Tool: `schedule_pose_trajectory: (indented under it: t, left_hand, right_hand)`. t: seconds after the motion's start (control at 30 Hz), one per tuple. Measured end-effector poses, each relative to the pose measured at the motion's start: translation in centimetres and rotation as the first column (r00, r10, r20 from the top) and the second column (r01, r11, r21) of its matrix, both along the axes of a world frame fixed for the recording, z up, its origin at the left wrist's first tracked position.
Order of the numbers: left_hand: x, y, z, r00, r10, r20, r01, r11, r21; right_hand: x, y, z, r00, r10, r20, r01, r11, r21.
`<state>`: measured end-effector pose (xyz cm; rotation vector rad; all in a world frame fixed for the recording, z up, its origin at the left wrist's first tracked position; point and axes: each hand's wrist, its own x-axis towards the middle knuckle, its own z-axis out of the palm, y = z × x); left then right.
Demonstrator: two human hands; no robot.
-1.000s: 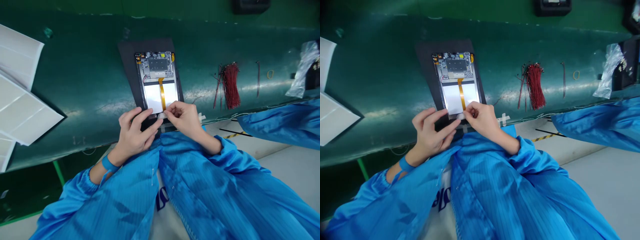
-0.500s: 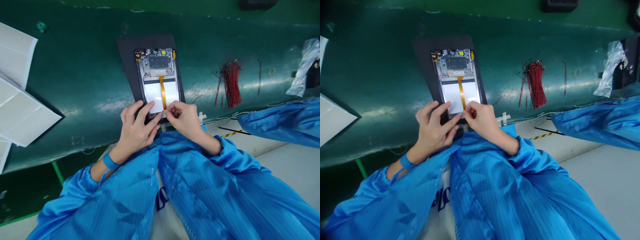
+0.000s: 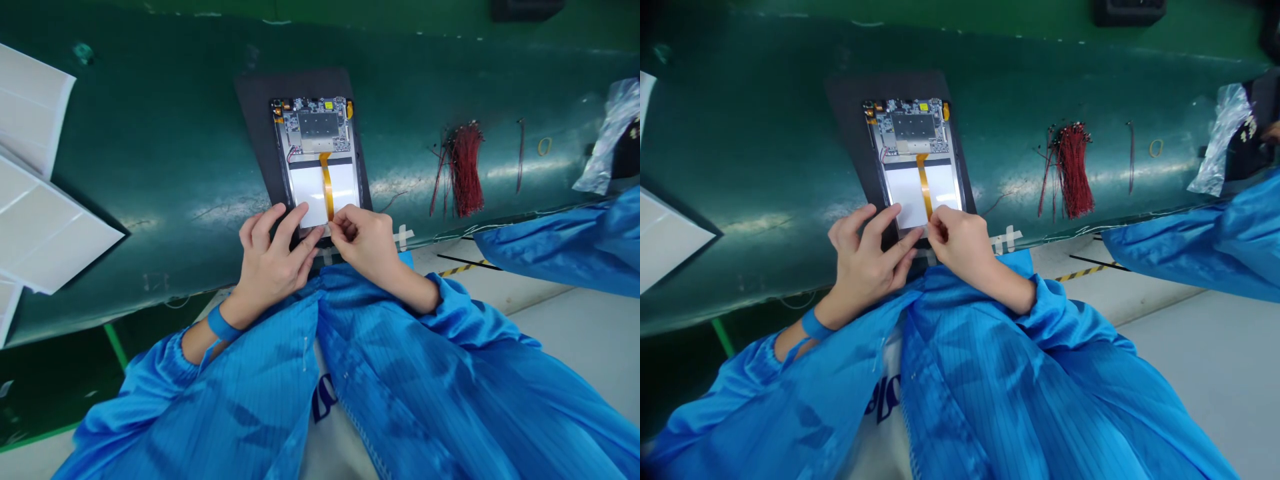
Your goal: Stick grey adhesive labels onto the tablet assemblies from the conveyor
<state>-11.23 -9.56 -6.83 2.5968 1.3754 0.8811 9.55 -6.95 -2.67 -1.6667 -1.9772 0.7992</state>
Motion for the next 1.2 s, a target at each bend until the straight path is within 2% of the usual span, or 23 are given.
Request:
schedule_pose_trajectory:
  t: [0.07,0.17,0.23,0.3,0.37,0.47,0.5,0.6,0.67,0.73,0.8,0.87,0.93,1.03,1.1,1.2]
  left_hand:
    - [0.0,-0.1,0.0,1.0,0.017,-0.013,-0.017,1.0,0.009]
    - [-0.5,-0.2,0.2,0.999,0.023,-0.026,-0.023,1.0,-0.012]
    - [-1.1,-0.3,0.2,0.999,0.02,-0.032,-0.022,0.998,-0.063]
    - [-1.5,-0.3,0.3,1.0,0.012,-0.021,-0.014,0.994,-0.11]
    - [-1.6,-0.3,0.3,1.0,-0.02,0.007,0.021,0.989,-0.149]
    - [-1.7,0.0,0.1,0.997,-0.066,0.036,0.071,0.981,-0.182]
    - [-1.8,0.0,0.1,0.998,-0.068,0.018,0.07,0.981,-0.181]
    - [-2.5,-0.3,0.2,0.995,-0.062,-0.076,0.053,0.991,-0.122]
    - [-2.9,-0.5,0.7,0.988,-0.1,-0.118,0.094,0.994,-0.054]
    - [-3.0,0.0,1.4,0.98,-0.157,-0.121,0.161,0.987,0.022]
    - [-2.9,1.5,2.2,0.989,-0.139,-0.061,0.144,0.986,0.088]
    - [-2.6,4.4,3.1,1.0,-0.009,0.022,0.008,0.998,0.062]
    - [-2.3,8.3,3.9,0.983,0.176,0.057,-0.172,0.983,-0.07]
    - [-1.7,13.9,5.2,0.93,0.363,-0.053,-0.363,0.891,-0.272]
    - [-1.2,16.3,5.9,0.905,0.379,-0.194,-0.422,0.857,-0.296]
    - [-0.5,17.7,6.5,0.893,0.311,-0.326,-0.417,0.844,-0.336]
  right_hand:
    - [-0.2,-0.2,-0.2,0.992,0.04,0.116,-0.048,0.996,0.07]
    - [0.3,-0.2,-0.2,0.971,0.078,0.227,-0.094,0.994,0.061]
    - [1.3,-0.1,-0.1,0.965,0.057,0.255,-0.076,0.995,0.065]
    - [2.6,-0.2,-0.3,0.964,0.018,0.265,-0.061,0.986,0.157]
    - [3.8,-0.5,-0.7,0.956,0.08,0.281,-0.169,0.936,0.309]
    - [5.2,-1.1,-1.8,0.879,0.262,0.4,-0.432,0.793,0.43]
    - [5.6,-1.3,-2.2,0.857,0.266,0.441,-0.465,0.768,0.44]
    - [6.7,-1.6,-2.8,0.862,0.178,0.475,-0.423,0.77,0.478]
    - [7.2,-1.5,-3.0,0.846,0.231,0.48,-0.475,0.734,0.485]
    - [7.3,-1.0,-3.0,0.798,0.344,0.494,-0.575,0.678,0.458]
    - [7.2,-0.4,-3.1,0.763,0.433,0.48,-0.637,0.631,0.443]
    - [7.1,0.3,-3.2,0.771,0.481,0.417,-0.636,0.611,0.471]
    - [6.9,0.8,-3.4,0.789,0.506,0.348,-0.612,0.599,0.517]
    - [6.8,1.0,-3.6,0.811,0.509,0.288,-0.575,0.605,0.551]
    - [6.8,1.0,-3.8,0.819,0.506,0.272,-0.562,0.609,0.56]
    - [6.8,0.9,-4.1,0.817,0.516,0.257,-0.563,0.616,0.552]
